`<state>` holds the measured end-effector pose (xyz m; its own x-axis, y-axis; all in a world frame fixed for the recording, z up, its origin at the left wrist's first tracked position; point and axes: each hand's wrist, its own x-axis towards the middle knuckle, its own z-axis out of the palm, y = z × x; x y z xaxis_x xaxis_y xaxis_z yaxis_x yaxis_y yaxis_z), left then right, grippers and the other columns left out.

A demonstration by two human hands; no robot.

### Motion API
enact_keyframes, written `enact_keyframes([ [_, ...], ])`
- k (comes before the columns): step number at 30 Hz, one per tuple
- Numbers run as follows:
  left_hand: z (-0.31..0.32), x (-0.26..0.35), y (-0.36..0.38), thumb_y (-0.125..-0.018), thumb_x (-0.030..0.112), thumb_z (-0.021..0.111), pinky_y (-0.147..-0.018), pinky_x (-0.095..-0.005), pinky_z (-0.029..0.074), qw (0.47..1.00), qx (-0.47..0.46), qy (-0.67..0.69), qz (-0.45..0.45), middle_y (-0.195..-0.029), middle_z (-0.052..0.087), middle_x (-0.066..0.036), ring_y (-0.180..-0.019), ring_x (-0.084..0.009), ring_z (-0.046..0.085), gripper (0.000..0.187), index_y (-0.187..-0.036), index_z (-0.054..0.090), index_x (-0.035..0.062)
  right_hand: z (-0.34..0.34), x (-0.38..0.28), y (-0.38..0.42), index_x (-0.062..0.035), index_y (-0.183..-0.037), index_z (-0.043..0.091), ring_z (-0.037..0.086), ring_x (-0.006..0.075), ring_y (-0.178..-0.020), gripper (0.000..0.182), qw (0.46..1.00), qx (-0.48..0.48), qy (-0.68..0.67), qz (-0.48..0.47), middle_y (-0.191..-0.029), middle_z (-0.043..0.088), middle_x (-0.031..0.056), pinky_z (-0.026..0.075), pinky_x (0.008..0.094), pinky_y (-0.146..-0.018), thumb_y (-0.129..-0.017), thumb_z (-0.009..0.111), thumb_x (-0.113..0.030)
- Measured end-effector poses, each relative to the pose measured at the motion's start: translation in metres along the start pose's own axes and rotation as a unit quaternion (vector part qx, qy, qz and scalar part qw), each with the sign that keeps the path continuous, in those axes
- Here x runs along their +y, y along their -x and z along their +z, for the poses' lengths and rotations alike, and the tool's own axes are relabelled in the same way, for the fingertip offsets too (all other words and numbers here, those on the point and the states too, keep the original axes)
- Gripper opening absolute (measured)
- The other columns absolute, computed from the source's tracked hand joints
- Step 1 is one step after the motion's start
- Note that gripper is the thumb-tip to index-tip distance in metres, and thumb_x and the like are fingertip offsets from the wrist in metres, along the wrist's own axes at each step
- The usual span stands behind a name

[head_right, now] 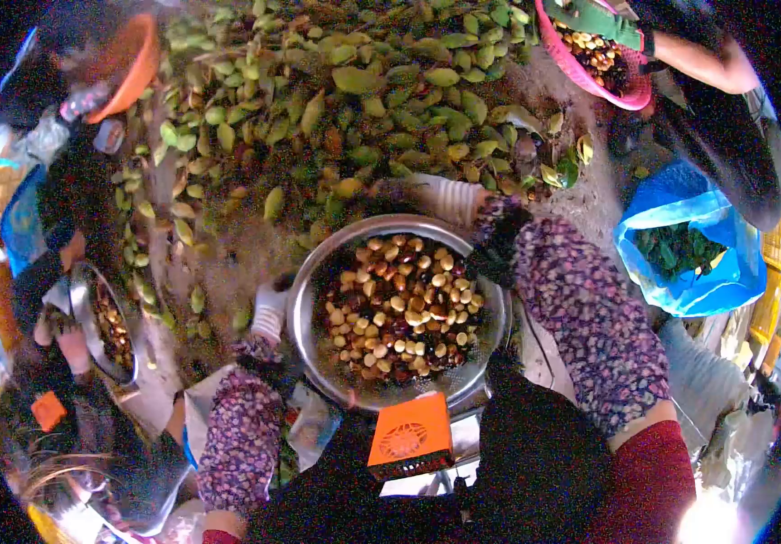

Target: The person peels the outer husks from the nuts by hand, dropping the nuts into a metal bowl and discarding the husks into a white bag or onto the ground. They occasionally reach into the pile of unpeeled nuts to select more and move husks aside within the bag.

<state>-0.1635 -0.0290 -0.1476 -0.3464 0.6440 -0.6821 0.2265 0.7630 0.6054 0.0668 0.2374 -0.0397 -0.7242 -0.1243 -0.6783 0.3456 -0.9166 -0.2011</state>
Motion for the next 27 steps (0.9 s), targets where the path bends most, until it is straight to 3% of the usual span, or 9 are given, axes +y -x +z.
enact_keyframes([
  [2,-0.006,0.026,0.009,-0.075,0.029,0.065,-0.078,-0.036,0.048,0.999,0.018,-0.02,0.033,-0.095,0.063,-0.024,-0.092,-0.0337,0.061,0.039,-0.099,0.063,-0.0007,-0.052,0.006,-0.02,-0.0033,-0.124,0.048,0.049,0.0255,-0.113,0.04,0.681,-0.059,0.686,-0.248,-0.126,0.05,0.0137,0.037,0.0363,-0.099,-0.088,0.049,-0.022],
  [5,-0.01,0.028,-0.003,-0.077,0.028,0.062,-0.079,-0.0392,0.047,0.945,-0.118,-0.303,-0.03,-0.097,0.061,-0.024,-0.093,-0.0379,0.059,0.036,-0.099,0.063,-0.0005,-0.117,0.014,-0.077,-0.0032,-0.126,0.045,0.045,0.0229,-0.118,0.04,0.692,-0.137,0.656,-0.267,-0.131,0.045,0.0113,0.035,0.035,-0.102,-0.09,0.048,-0.02],
  [6,-0.002,-0.013,-0.022,-0.079,0.027,0.058,-0.081,-0.0417,0.046,0.944,-0.148,-0.296,-0.005,-0.099,0.06,-0.024,-0.096,-0.04,0.056,0.033,-0.097,0.064,0.0002,-0.042,-0.002,-0.016,-0.006,-0.137,0.032,0.043,0.0204,-0.121,0.053,0.458,0.06,0.854,-0.238,-0.133,0.044,0.0132,0.036,0.033,-0.099,-0.092,0.046,-0.029],
  [7,0.013,-0.099,-0.061,-0.083,0.022,0.056,-0.073,-0.0384,0.049,0.874,-0.244,-0.361,0.213,-0.089,0.064,-0.018,-0.084,-0.0344,0.061,0.025,-0.095,0.063,0.0009,-0.015,-0.009,-0.014,-0.006,-0.137,0.032,0.043,0.0204,-0.121,0.053,0.458,0.064,0.855,-0.237,-0.133,0.044,0.0132,0.036,0.033,-0.099,-0.092,0.046,-0.029],
  [9,0.007,-0.08,-0.031,-0.083,0.021,0.056,-0.074,-0.0386,0.048,0.939,-0.218,-0.237,0.12,-0.09,0.064,-0.018,-0.085,-0.0348,0.06,0.025,-0.095,0.063,0.0011,0.012,-0.011,-0.023,-0.0077,-0.135,0.036,0.046,0.023,-0.119,0.052,0.636,0.092,0.763,-0.07,-0.13,0.046,0.0142,0.038,0.0335,-0.098,-0.091,0.046,-0.034],
  [10,0.006,-0.072,-0.022,-0.083,0.02,0.055,-0.074,-0.0387,0.048,0.946,-0.214,-0.217,0.106,-0.091,0.064,-0.018,-0.086,-0.035,0.06,0.024,-0.095,0.063,0.0012,-0.043,0.011,-0.069,-0.0061,-0.128,0.043,0.052,0.0265,-0.111,0.044,0.631,0.019,0.727,-0.272,-0.122,0.053,0.0157,0.04,0.033,-0.094,-0.091,0.047,-0.029],
  [13,0.005,-0.063,-0.004,-0.083,0.018,0.054,-0.075,-0.0391,0.047,0.955,-0.209,-0.185,0.101,-0.092,0.063,-0.019,-0.088,-0.0356,0.059,0.023,-0.096,0.063,0.0015,-0.014,-0.012,-0.091,-0.0037,-0.121,0.049,0.054,0.0266,-0.108,0.036,0.688,-0.143,0.698,-0.14,-0.118,0.054,0.0161,0.041,0.0319,-0.093,-0.091,0.048,-0.023],
  [18,0.006,-0.063,0.008,-0.082,0.015,0.052,-0.078,-0.0396,0.046,0.967,-0.187,-0.106,0.14,-0.096,0.062,-0.019,-0.091,-0.0366,0.057,0.022,-0.096,0.064,0.002,-0.002,-0.001,-0.085,-0.0032,-0.112,0.055,0.048,0.031,-0.114,0.029,0.584,-0.046,0.747,-0.314,-0.119,0.053,0.0157,0.041,0.0342,-0.094,-0.088,0.051,-0.018],
  [27,-0.014,-0.002,0.0,-0.083,0.016,0.056,-0.069,-0.0315,0.049,0.955,-0.121,-0.126,0.24,-0.084,0.066,-0.014,-0.076,-0.0237,0.062,0.02,-0.094,0.064,0.0008,-0.004,0.051,0.064,-0.0005,-0.1,0.06,0.059,0.026,-0.094,0.02,0.761,0.284,0.359,-0.46,-0.103,0.06,0.0161,0.047,0.034,-0.081,-0.083,0.059,-0.009],
])
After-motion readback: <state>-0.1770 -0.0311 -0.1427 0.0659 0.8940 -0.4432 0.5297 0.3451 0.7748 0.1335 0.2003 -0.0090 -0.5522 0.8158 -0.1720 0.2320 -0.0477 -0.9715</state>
